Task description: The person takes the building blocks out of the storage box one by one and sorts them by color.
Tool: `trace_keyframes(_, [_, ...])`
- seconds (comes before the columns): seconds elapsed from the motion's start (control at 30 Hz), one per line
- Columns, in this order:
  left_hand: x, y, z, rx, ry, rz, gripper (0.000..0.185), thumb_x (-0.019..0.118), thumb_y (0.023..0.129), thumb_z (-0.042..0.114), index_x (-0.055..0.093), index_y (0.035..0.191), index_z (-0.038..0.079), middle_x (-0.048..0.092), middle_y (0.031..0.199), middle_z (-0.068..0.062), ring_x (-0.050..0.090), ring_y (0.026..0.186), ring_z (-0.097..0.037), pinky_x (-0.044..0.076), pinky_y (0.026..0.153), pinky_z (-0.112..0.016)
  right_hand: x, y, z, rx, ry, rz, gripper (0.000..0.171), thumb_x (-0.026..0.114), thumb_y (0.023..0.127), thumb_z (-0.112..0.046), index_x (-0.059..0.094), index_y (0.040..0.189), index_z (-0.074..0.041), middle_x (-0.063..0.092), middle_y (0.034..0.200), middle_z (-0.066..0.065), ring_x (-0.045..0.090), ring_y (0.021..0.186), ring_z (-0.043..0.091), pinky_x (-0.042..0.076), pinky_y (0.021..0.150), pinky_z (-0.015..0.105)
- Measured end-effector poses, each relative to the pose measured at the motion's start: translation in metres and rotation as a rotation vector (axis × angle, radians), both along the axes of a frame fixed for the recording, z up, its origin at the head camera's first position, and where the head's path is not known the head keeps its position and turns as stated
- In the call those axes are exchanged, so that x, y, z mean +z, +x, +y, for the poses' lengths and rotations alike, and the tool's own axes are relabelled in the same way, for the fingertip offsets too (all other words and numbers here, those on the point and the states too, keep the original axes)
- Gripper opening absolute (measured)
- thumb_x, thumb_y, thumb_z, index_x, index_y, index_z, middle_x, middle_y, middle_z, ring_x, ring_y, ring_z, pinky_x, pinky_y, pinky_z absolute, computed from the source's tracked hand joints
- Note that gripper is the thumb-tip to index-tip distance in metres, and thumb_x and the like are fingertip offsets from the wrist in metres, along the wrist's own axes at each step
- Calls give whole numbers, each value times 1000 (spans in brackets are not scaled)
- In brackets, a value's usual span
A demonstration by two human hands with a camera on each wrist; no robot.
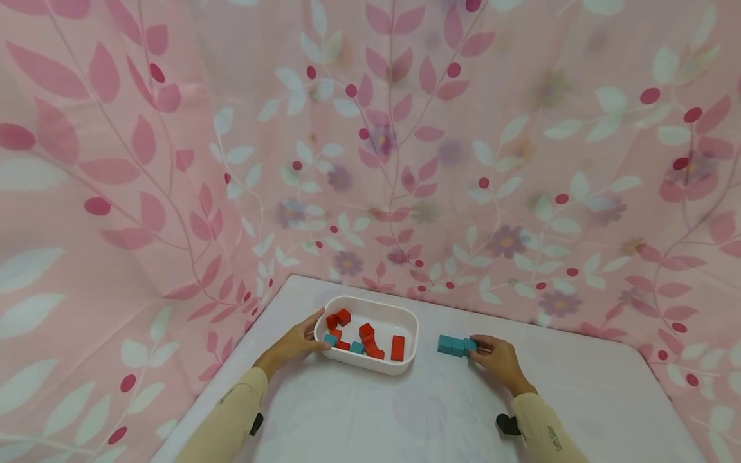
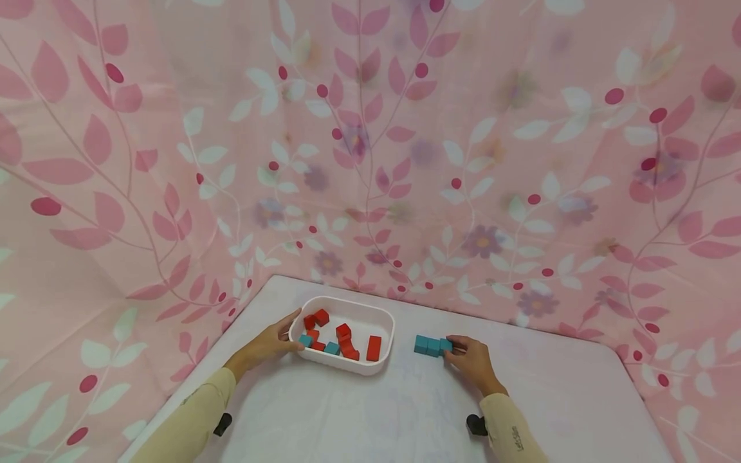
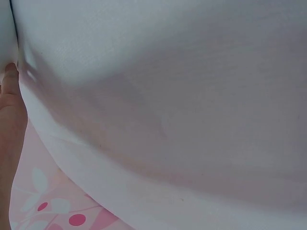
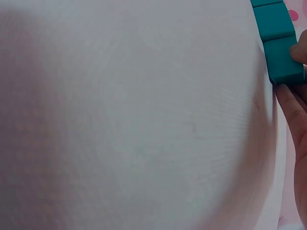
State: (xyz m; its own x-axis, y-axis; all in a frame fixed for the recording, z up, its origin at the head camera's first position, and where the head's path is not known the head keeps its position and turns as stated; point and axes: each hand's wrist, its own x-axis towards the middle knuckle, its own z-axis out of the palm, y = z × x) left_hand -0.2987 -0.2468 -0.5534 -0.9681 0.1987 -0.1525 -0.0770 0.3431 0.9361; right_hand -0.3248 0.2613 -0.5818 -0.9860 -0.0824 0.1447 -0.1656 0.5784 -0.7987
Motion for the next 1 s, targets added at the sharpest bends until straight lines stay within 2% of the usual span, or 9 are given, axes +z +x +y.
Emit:
trace_keyframes(0.17, [0, -1, -1, 18, -2, -8, 93, 81, 81, 26, 25, 155, 35, 30, 157, -10, 38, 138, -35, 41, 104, -51, -3, 1, -1, 8, -11, 21, 40, 76, 83, -6, 66, 121, 2, 65, 119, 21, 68, 102, 32, 56, 81, 34])
trace_keyframes(0.3, [-1, 0, 0, -1, 11, -4, 94, 80, 82, 25, 23, 156, 32, 28, 158, -9, 37, 138, -35, 39, 105, -52, -4, 3, -1, 4, -20, 17, 40, 77, 82, -7, 67, 120, 1, 65, 120, 21, 67, 102, 31, 56, 81, 33])
trace_keyframes(0.6, [0, 2, -1, -10, 1, 12, 92, 79, 84, 25, 22, 156, 33, 28, 157, -14, 34, 139, -39, 39, 104, -55, -1, 8, -4, 16, -31, 13, 42, 77, 83, -8, 66, 122, 1, 64, 122, 20, 66, 104, 31, 56, 82, 33])
trace_keyframes(0.77, [0, 2, 0, -4, -1, -3, 93, 80, 83, 26, 23, 155, 36, 29, 157, -11, 35, 139, -37, 41, 103, -53, 4, 8, -3, 9, 4, 8, 48, 77, 85, -22, 63, 126, -2, 62, 126, 18, 65, 107, 32, 55, 86, 39])
trace_keyframes(0.9, [0, 0, 0, 9, -10, -9, 93, 81, 81, 28, 24, 155, 37, 29, 157, -10, 35, 139, -37, 41, 104, -52, 19, 2, -13, -65, -1, 87, 53, 71, 89, -40, 63, 127, -4, 60, 126, 15, 61, 111, 34, 53, 90, 47])
trace_keyframes(1.0, [1, 0, 0, 7, -21, -5, 93, 81, 82, 26, 24, 155, 36, 28, 157, -11, 34, 139, -38, 40, 104, -53, 33, -5, -34, -80, -53, 191, 49, 72, 89, -38, 65, 123, -4, 62, 123, 13, 62, 109, 32, 52, 90, 46])
